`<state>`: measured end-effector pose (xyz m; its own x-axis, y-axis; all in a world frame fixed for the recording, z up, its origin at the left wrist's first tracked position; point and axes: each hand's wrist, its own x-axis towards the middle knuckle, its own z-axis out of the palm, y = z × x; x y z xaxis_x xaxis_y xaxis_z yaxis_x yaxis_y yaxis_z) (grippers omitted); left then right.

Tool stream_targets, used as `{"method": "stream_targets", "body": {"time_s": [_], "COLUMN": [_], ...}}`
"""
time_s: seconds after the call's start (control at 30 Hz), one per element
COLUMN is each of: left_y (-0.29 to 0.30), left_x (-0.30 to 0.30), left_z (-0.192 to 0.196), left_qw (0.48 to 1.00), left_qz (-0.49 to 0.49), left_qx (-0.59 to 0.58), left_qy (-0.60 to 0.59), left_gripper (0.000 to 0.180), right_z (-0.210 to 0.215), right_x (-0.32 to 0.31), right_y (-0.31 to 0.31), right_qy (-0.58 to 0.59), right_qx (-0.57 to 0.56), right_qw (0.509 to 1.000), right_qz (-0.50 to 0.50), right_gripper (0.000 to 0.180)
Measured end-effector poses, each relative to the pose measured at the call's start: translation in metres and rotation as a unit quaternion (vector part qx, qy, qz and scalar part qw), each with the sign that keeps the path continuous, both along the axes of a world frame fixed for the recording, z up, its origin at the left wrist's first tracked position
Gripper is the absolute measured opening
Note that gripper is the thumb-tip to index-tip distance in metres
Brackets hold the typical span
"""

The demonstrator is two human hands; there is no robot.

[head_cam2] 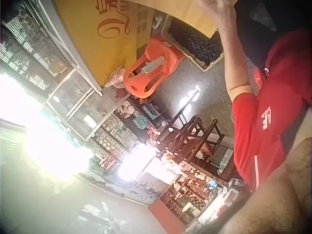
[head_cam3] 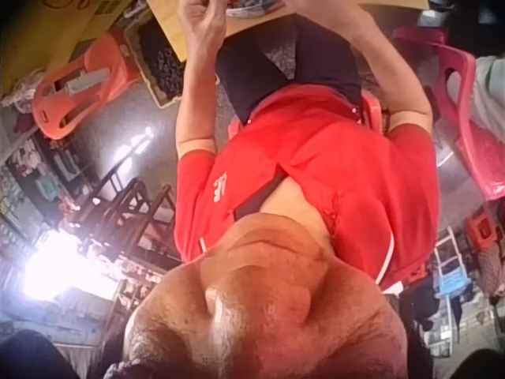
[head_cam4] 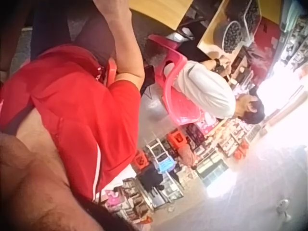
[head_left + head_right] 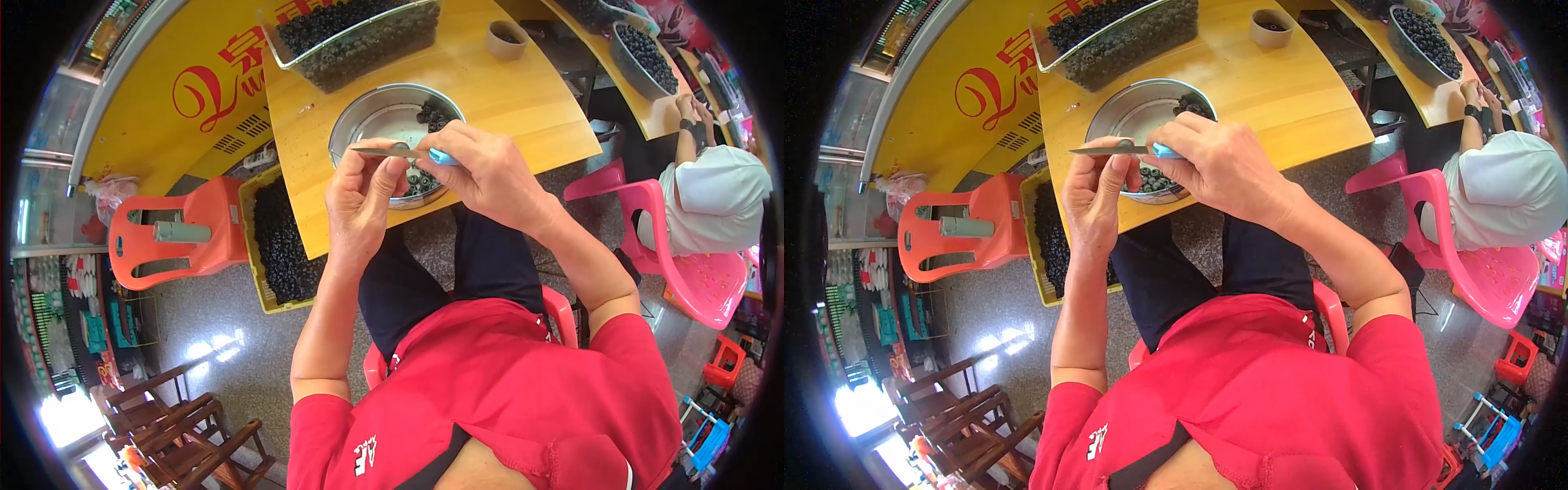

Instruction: Removing pits from small dark fruits using a small knife.

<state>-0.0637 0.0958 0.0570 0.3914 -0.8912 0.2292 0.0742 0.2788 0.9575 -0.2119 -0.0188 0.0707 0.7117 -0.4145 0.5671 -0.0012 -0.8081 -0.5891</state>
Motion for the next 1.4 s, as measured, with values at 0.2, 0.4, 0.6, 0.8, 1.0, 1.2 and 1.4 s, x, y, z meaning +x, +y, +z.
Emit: {"method": "stream_targets", "body": {"time_s": [0.2,0.4,0.6,0.8,1.0,1.2,1.4], "left_y": [-0.001,0.000,0.008,0.005,0.003,0.007,0.012], "left_x": [-0.002,0.000,-0.006,-0.003,-0.007,0.000,0.003], "left_z": [-0.002,-0.005,-0.001,-0.008,-0.003,-0.010,-0.013], "left_qw": [0.999,0.998,0.997,0.999,0.991,0.994,0.997], "left_qz": [-0.002,-0.001,-0.011,0.017,0.042,0.010,-0.005], "left_qx": [-0.002,-0.030,-0.066,-0.034,-0.058,-0.071,-0.065], "left_qy": [-0.044,-0.062,-0.042,-0.018,-0.115,-0.085,-0.028], "left_gripper": [0.015,0.014,0.012,0.016,0.017,0.019,0.017], "right_z": [0.002,0.002,-0.013,0.002,0.008,0.011,0.009], "right_x": [-0.006,-0.005,-0.008,-0.008,-0.001,0.002,0.008], "right_y": [-0.003,-0.002,-0.010,-0.002,0.010,0.015,0.019], "right_qy": [0.049,0.056,0.152,0.039,-0.003,0.005,0.001], "right_qx": [-0.071,-0.091,-0.085,0.321,0.397,0.493,0.506], "right_qw": [0.996,0.993,0.981,0.946,0.912,0.856,0.844], "right_qz": [-0.034,-0.041,-0.084,0.023,0.103,0.153,0.178], "right_gripper": [0.015,0.017,0.016,0.023,0.027,0.030,0.030]}}
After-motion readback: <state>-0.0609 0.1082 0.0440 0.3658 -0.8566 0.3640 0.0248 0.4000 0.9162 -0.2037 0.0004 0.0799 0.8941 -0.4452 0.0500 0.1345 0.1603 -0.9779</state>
